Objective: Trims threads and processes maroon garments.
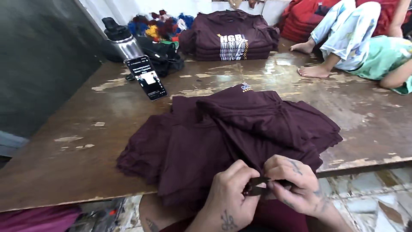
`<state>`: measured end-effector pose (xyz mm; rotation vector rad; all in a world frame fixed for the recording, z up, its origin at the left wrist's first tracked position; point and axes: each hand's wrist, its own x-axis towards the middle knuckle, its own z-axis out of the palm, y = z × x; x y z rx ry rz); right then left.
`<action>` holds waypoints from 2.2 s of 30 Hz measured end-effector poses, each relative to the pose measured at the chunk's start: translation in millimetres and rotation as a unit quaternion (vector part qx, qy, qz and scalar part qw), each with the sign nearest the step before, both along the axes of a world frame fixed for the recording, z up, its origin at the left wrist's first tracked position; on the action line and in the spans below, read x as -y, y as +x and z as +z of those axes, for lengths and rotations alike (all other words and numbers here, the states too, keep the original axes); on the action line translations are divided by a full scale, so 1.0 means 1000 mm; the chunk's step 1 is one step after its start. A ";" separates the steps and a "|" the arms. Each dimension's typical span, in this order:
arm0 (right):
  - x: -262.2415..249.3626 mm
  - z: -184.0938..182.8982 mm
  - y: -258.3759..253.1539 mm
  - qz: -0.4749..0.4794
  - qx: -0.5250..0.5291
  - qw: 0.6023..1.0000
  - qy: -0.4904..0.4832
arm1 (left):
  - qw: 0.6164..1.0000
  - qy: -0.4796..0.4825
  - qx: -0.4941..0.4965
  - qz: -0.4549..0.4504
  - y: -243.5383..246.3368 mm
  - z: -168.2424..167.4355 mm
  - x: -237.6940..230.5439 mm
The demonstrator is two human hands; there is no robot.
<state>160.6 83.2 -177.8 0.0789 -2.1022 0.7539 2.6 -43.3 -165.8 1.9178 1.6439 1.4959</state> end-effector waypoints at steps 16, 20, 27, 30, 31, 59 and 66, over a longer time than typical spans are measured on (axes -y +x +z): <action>0.000 -0.006 0.003 0.011 -0.005 1.000 0.000 | 0.999 0.011 0.052 0.001 -0.002 -0.005 0.006; 0.004 -0.014 0.008 0.003 0.008 1.000 0.015 | 0.999 0.018 -0.048 0.006 0.003 -0.015 0.006; 0.003 -0.016 0.005 0.002 0.009 1.000 0.028 | 0.998 0.056 -0.010 -0.007 0.004 -0.020 0.008; 0.002 -0.016 0.007 0.006 0.011 0.999 0.035 | 0.997 0.071 -0.038 0.008 0.008 -0.024 0.006; 0.002 -0.016 0.007 0.007 0.011 0.999 0.035 | 0.997 0.062 -0.041 0.010 0.008 -0.023 0.007; 0.017 -0.004 0.005 -0.037 -0.037 0.983 -0.174 | 0.997 0.017 0.069 0.004 0.005 0.002 -0.005; 0.016 -0.006 0.004 -0.010 -0.056 0.975 -0.213 | 0.998 0.027 0.059 0.003 0.008 0.005 -0.009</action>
